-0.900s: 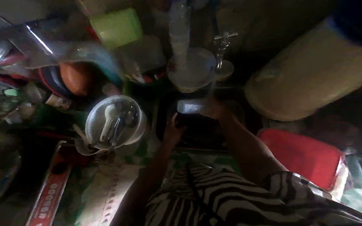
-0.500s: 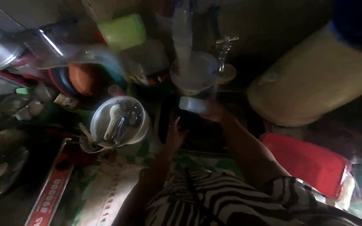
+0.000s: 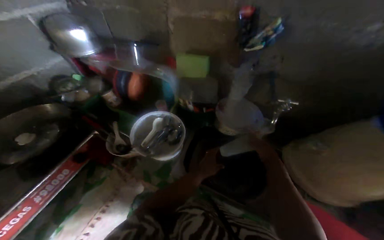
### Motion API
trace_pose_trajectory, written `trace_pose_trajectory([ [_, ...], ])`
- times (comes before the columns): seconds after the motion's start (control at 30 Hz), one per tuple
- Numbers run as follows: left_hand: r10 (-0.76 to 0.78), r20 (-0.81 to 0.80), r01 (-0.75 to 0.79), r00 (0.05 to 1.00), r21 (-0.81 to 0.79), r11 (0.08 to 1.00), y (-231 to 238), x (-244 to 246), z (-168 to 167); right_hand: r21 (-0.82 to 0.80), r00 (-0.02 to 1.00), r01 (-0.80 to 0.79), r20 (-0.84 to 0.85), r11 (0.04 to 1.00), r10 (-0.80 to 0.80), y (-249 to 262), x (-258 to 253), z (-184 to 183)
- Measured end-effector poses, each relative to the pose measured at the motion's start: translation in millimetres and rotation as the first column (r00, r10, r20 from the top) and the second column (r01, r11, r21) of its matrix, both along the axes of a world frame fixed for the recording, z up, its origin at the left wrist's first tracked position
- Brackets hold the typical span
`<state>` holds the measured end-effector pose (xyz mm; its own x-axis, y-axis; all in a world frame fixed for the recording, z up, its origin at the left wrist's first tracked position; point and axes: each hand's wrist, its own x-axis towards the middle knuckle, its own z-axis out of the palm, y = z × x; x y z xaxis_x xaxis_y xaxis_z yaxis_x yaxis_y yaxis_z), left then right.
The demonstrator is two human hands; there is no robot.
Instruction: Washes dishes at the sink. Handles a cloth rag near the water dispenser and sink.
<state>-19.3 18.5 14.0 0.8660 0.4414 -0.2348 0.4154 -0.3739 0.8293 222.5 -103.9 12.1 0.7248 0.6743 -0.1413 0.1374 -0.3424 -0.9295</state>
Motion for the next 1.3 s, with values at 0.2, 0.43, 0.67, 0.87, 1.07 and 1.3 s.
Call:
trace_pose_trajectory([
  [0.2, -0.051, 0.043, 0.049, 0.998, 0.028, 0.998, 21, -16, 0, -0.137, 0.986, 0.162, -0.013, 0.977, -0.165, -11, -26, -20],
  [0.43, -0.302, 0.191, 0.264, 0.934, 0.199, 0.944, 33, -9, -35, -0.259, 0.992, -0.064, 0.09, 0.964, 0.09, -4, -93, -88],
  [0.67, -0.32, 0.166, 0.261, 0.933, 0.3, 0.917, 69, -25, 58, -0.004, 0.886, 0.105, -0.454, 0.994, -0.095, 32, -104, -94],
  [0.87, 0.009, 0.488, -0.256, 0.873, 0.442, 0.86, 194, -88, 173, -0.534, 0.967, 0.052, -0.186, 0.844, -0.177, 24, -129, -57],
  [1.07, 0.377, 0.23, -0.442, 0.897, 0.491, 0.751, 315, -106, 164, -0.6, 0.994, 0.095, 0.021, 0.794, -0.104, -41, -140, -80],
  [1.3, 0.271, 0.038, -0.251, 0.962, 0.517, 0.819, 353, -38, 94, -0.542, 0.96, 0.192, -0.07, 0.818, -0.272, -35, -129, -100],
])
